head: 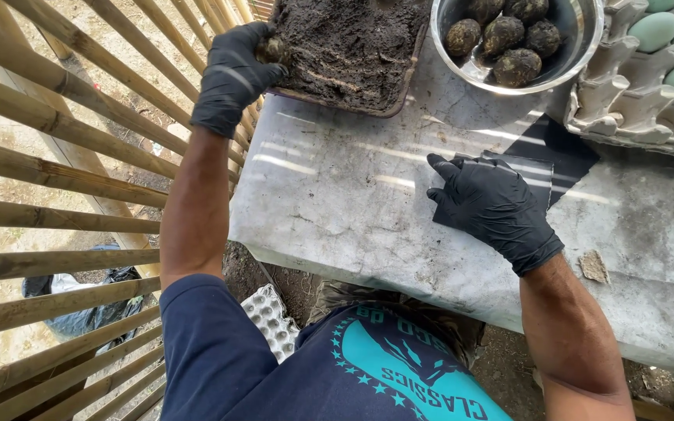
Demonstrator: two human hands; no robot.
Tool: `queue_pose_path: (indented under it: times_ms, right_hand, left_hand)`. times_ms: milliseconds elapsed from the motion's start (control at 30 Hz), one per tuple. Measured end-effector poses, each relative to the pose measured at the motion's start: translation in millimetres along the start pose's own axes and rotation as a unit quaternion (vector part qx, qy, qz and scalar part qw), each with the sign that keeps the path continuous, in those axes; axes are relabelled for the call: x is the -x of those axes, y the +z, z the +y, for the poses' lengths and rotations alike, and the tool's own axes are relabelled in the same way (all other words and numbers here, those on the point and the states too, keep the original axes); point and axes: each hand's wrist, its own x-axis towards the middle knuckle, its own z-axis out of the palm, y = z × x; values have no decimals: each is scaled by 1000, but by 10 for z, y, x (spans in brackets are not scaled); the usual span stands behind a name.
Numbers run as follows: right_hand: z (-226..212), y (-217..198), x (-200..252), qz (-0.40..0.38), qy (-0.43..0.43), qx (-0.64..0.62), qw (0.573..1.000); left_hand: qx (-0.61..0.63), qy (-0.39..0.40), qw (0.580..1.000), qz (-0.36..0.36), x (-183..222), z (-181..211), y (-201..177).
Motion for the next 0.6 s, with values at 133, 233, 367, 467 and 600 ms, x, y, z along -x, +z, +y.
queue_pose_path:
  times_ms: [133, 233, 367, 467, 600]
  right_hand:
    - [-5, -20, -11, -22, 42, -27, 999]
    - [-4, 12, 11, 15, 19, 12, 1000]
    - [-27, -37, -2, 10, 18, -6, 1000]
    - [-19, -35, -2, 14, 16, 44, 999]
    - [-16, -53, -15, -3, 17, 8, 1000]
  left_hand:
    - [-166, -4, 986, 7, -140, -293, 214]
    - [-133, 5, 991, 22, -143, 18, 157]
    - [-111, 7, 993, 28, -195, 17, 189]
    - [-53, 19, 998, 35, -263, 165, 264]
    - [8, 33, 999, -11, -393, 660, 390]
